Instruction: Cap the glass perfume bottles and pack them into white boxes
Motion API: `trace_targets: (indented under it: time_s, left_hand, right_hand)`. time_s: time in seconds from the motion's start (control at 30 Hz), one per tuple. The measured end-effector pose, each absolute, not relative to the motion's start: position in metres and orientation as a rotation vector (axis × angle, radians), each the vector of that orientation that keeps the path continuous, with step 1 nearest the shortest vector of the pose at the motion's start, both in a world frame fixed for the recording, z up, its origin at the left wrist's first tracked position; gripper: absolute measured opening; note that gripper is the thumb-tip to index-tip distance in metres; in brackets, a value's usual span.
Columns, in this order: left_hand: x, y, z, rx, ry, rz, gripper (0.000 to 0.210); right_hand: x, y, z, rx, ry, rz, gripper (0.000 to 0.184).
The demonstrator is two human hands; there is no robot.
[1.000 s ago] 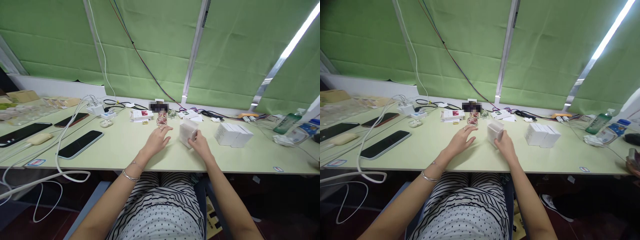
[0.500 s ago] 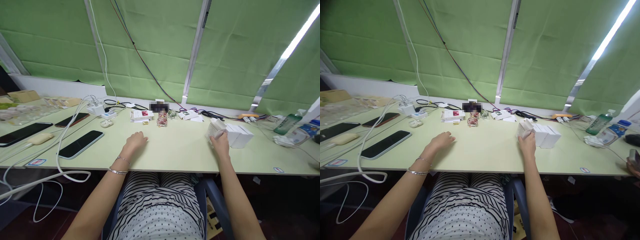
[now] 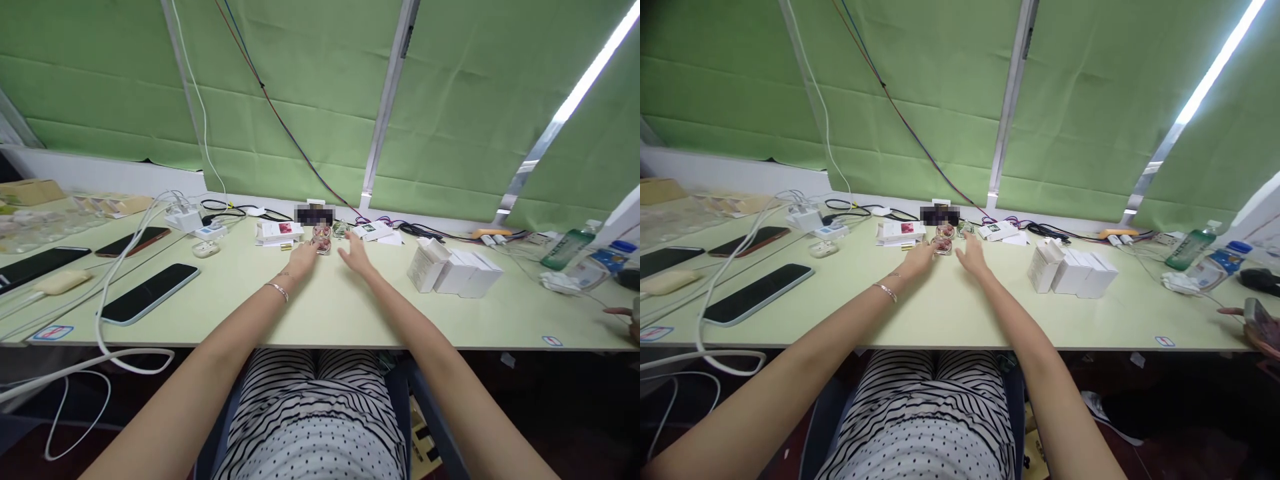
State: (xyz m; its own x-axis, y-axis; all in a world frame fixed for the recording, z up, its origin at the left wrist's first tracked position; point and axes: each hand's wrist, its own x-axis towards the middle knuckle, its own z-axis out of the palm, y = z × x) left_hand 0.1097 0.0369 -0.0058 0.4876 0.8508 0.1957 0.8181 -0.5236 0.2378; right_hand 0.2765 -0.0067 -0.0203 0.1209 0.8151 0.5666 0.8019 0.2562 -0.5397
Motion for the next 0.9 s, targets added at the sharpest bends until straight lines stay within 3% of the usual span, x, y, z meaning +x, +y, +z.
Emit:
trace_targets:
  time_s: [0.07, 0.13, 0.27, 0.4, 0.57, 0.7, 0.9]
  left_hand:
    - [0.117, 0.045, -0.014, 2.599, 1.448, 0.461, 0.029]
    - [0.118, 0.049, -0.022, 2.577, 1.426, 0.49, 0.025]
    - [0.108, 0.051, -0.03, 2.508, 1.338, 0.548, 0.017]
    - [0.092, 0.05, -0.031, 2.382, 1.257, 0.662, 0.012]
    - [0.085, 0.04, -0.024, 2.145, 1.192, 0.913, 0.016]
    - [0.099, 0.024, -0.008, 1.966, 1.021, 1.082, 0.025]
    - [0.117, 0.002, 0.009, 1.52, 0.503, 1.15, 0.042]
  right_hand:
    - [0.259, 0.031, -0.03, -1.531, -1.601, 0.258, 0.057]
    - [0.247, 0.052, -0.039, -1.568, -1.52, 0.382, 0.051]
    - [0.24, 0.047, -0.051, -1.576, -1.478, 0.388, 0.033]
    - [0.251, 0.013, -0.059, -1.53, -1.51, 0.353, 0.033]
    - [0.26, -0.029, -0.062, -1.528, -1.493, 0.3, 0.037]
    - [0.249, -0.05, -0.046, -1.433, -1.437, -0.034, 0.047]
    - [0.235, -0.058, -0.02, -1.256, -1.461, 0.02, 0.029]
